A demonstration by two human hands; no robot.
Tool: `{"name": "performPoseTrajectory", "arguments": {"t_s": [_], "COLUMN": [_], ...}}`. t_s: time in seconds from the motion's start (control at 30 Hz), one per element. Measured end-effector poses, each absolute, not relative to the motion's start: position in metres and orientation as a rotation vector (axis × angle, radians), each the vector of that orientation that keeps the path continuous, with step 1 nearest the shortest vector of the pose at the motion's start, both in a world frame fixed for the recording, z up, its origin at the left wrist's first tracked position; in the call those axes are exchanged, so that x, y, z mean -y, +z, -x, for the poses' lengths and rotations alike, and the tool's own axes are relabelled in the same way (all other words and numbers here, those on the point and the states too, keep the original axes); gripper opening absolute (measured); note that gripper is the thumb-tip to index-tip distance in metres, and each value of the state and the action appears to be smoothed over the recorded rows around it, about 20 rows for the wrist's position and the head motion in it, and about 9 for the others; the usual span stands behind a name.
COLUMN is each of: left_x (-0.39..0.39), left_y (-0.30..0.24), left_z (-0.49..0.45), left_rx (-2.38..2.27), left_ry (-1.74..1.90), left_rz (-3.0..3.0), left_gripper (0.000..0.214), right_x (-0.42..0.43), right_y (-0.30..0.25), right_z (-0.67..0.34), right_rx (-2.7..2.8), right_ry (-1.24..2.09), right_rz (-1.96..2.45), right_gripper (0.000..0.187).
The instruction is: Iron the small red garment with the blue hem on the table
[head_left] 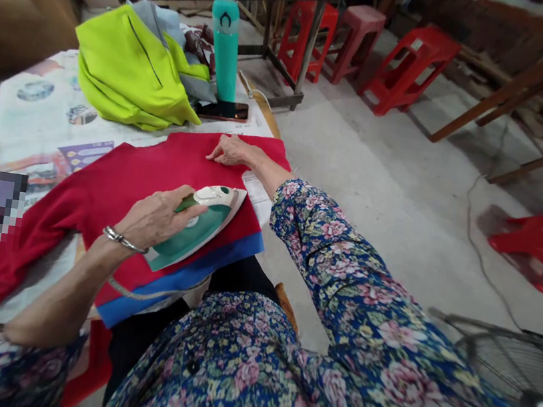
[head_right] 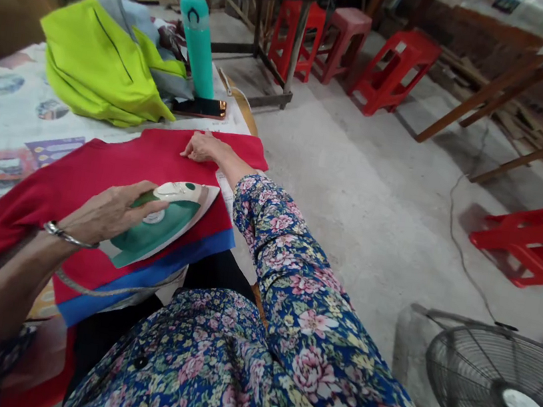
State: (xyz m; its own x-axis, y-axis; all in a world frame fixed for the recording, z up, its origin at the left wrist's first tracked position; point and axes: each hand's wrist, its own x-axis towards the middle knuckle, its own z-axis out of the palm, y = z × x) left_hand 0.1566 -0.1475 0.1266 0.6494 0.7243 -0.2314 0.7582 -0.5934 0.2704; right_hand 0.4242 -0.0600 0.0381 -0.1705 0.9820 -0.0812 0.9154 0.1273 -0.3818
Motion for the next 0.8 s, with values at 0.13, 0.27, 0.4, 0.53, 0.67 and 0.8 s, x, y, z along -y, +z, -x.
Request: {"name": "performPoseTrajectory", "arguments": {"t_s": [0.13,0.27,0.4,0.53,0.67,0.8], "left_x": [0.161,0.167,0.166,0.169,0.176,0.183], "left_y": [0.129,0.133,0.129,0.126,0.131,0.134], "left_z": [-0.149,-0.135,-0.123,-0.121,-0.124,-0.117], "left_rx": [-1.137,-1.101,-1.070,-1.038,-0.954,-0.931], "left_ry": [-0.167,-0.232,-0.204,-0.214,-0.193,-0.174], "left_rz": [-2.594,-2.602,-2.614,-2.645,-2.606,-2.514], "left_gripper": [0.047,0.052,0.058,0.061,0.055,0.052], "right_x": [0.076,0.089,0.094,0.095,0.100,0.108], "right_y": [0.050,0.058,0.057,0.050,0.039,0.027], "right_z": [-0.416,-0.412,-0.412,-0.409,-0.402,-0.395], "right_rx": [2.151,2.125,2.111,2.092,2.061,2.040], "right_ry": [0.613,0.622,0.621,0.576,0.475,0.357], "right_rz": [2.015,2.033,1.991,1.992,2.048,2.092], "right_gripper": [0.039,0.039,0.041,0.040,0.045,0.050]}}
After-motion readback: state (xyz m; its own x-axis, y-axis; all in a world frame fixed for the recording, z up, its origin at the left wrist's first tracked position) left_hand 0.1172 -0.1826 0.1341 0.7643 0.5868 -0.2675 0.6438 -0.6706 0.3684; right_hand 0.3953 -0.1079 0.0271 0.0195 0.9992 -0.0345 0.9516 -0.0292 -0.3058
